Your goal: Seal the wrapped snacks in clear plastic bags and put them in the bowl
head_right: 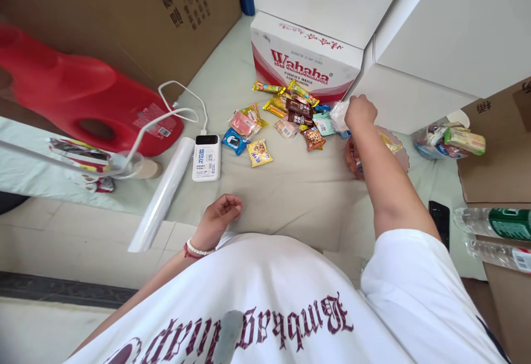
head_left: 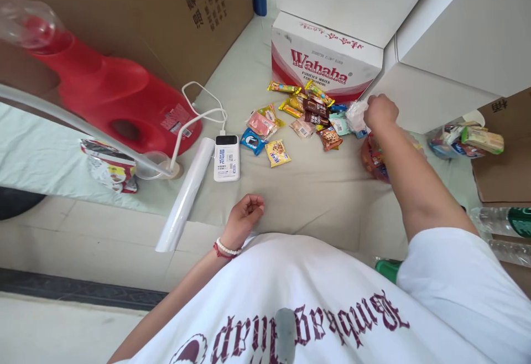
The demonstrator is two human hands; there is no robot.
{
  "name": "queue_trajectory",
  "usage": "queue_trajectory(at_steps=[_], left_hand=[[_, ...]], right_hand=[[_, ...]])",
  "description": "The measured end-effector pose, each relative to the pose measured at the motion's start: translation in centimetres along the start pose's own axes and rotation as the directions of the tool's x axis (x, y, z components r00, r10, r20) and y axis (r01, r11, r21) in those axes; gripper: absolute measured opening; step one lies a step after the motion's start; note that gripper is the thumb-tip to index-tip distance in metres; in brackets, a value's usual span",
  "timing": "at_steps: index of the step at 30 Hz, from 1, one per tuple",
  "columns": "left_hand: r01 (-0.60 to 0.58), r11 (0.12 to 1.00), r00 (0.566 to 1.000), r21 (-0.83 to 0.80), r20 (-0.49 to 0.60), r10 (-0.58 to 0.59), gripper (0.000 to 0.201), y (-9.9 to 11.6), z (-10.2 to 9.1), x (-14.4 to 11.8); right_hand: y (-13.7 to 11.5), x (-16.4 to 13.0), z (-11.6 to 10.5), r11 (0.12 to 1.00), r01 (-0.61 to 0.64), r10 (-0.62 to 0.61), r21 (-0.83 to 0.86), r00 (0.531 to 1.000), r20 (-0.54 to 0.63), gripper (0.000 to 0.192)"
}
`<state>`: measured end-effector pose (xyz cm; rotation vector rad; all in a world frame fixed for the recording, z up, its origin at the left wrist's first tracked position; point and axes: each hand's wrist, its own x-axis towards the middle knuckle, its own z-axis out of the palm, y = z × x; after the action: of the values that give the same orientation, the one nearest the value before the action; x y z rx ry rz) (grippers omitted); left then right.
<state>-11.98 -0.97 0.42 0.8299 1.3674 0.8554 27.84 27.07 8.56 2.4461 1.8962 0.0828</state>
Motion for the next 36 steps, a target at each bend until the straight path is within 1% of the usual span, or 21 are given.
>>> queue_trajectory(at_steps=[2, 4, 7, 8, 10, 12, 13, 14, 15, 16, 17, 19, 20, 21, 22, 24, 26, 29, 31, 33, 36], left_hand=[[-0.013, 1.0, 1.0, 0.016, -0.01, 0.013, 0.033, 0.1, -0.1, -0.4], [-0.011, 1.0, 1.0, 0.019, -0.026, 0.012, 0.033, -0.1, -0.5, -0.9], [0.016, 1.0, 0.998, 0.007, -0.055, -0.015, 0.033, -0.7, -1.5, -1.7], [0.024, 1.0, 0.998, 0.0, -0.066, -0.024, 0.034, -0.8, -1.8, -1.9], [0.024, 1.0, 0.997, -0.007, -0.073, -0.025, 0.034, -1.0, -2.2, -1.9], [-0.011, 1.0, 0.999, 0.005, -0.046, 0.012, 0.033, -0.7, -2.0, -1.5], [-0.04, 0.999, 0.999, 0.013, -0.018, 0.04, 0.032, -0.4, -1.6, -1.1], [-0.074, 0.997, 0.997, 0.017, 0.013, 0.074, 0.03, 0.1, -1.0, -0.6], [-0.11, 0.994, 0.993, 0.015, 0.052, 0.109, 0.03, 0.6, -0.3, 0.0], [-0.144, 0.99, 0.986, 0.002, 0.09, 0.143, 0.03, 1.3, 0.6, 0.7], [-0.18, 0.984, 0.976, -0.016, 0.119, 0.18, 0.03, 2.0, 1.7, 1.4], [-0.252, 0.966, 0.949, -0.059, 0.181, 0.258, 0.033, 3.3, 4.1, 2.9], [-0.288, 0.954, 0.936, -0.082, 0.186, 0.299, 0.036, 3.9, 5.3, 3.7], [-0.308, 0.947, 0.923, -0.089, 0.214, 0.32, 0.041, 4.3, 6.4, 4.3], [-0.318, 0.943, 0.912, -0.093, 0.242, 0.331, 0.044, 4.6, 7.5, 4.9], [-0.33, 0.94, 0.891, -0.087, 0.299, 0.34, 0.039, 4.7, 9.0, 5.6], [-0.342, 0.937, 0.882, -0.07, 0.321, 0.345, 0.031, 4.3, 9.8, 6.0], [-0.39, 0.92, 0.875, -0.044, 0.295, 0.384, 0.029, 3.7, 9.4, 5.9], [-0.399, 0.912, 0.865, -0.093, 0.291, 0.409, 0.028, 3.4, 8.7, 5.7], [-0.337, 0.918, 0.87, -0.209, 0.304, 0.389, 0.03, 3.2, 8.0, 5.5], [-0.183, 0.93, 0.904, -0.32, 0.318, 0.287, 0.036, 3.3, 7.9, 5.3]], right_hand=[[-1.1, 0.7, 1.0, 0.999, -0.007, 0.009, 0.043, 0.999, -0.045, 0.038], [-1.6, 1.1, 1.4, 0.997, -0.013, 0.015, 0.076, 1.0, -0.028, 0.036], [-1.4, 1.0, 0.4, 0.998, 0.002, -0.002, 0.058, 1.0, 0.001, 0.036], [-1.1, 0.6, -0.2, 0.999, 0.0, 0.0, 0.052, 1.0, -0.015, 0.037], [-0.5, -0.9, -1.5, 0.997, 0.013, -0.005, 0.082, 0.995, -0.097, 0.036], [0.1, -3.6, -2.3, 0.969, 0.085, -0.039, 0.231, 0.979, -0.199, 0.029], [0.1, -5.4, -2.3, 0.921, 0.141, -0.057, 0.363, 0.971, -0.232, 0.024], [0.0, -7.4, -2.0, 0.83, 0.195, -0.075, 0.523, 0.968, -0.241, 0.02], [-0.3, -9.7, -1.4, 0.685, 0.214, -0.091, 0.696, 0.974, -0.21, 0.018], [-0.9, -12.0, -0.6, 0.499, 0.183, -0.107, 0.847, 0.983, -0.15, 0.02], [-1.7, -14.3, 0.3, 0.301, 0.107, -0.14, 0.947, 0.988, -0.068, 0.024], [-3.8, -18.8, 2.4, -0.033, -0.088, -0.168, 0.996, 0.982, 0.081, 0.033], [-4.9, -20.8, 3.3, -0.159, -0.18, -0.17, 0.971, 0.974, 0.153, 0.036], [-6.0, -22.5, 4.2, -0.251, -0.253, -0.167, 0.934, 0.962, 0.216, 0.039], [-6.9, -23.9, 4.8, -0.311, -0.312, -0.17, 0.898, 0.948, 0.271, 0.04], [-8.0, -25.9, 5.7, -0.35, -0.388, -0.185, 0.852, 0.921, 0.344, 0.04], [-8.0, -26.9, 6.1, -0.327, -0.416, -0.193, 0.848, 0.908, 0.371, 0.038], [-6.4, -27.3, 6.3, -0.291, -0.4, -0.173, 0.869, 0.915, 0.363, 0.034], [-5.0, -27.2, 6.5, -0.304, -0.385, -0.143, 0.871, 0.923, 0.358, 0.033], [-4.0, -27.1, 6.9, -0.37, -0.365, -0.089, 0.854, 0.929, 0.358, 0.037], [-3.7, -27.2, 7.4, -0.459, -0.345, -0.029, 0.819, 0.927, 0.374, 0.047]])
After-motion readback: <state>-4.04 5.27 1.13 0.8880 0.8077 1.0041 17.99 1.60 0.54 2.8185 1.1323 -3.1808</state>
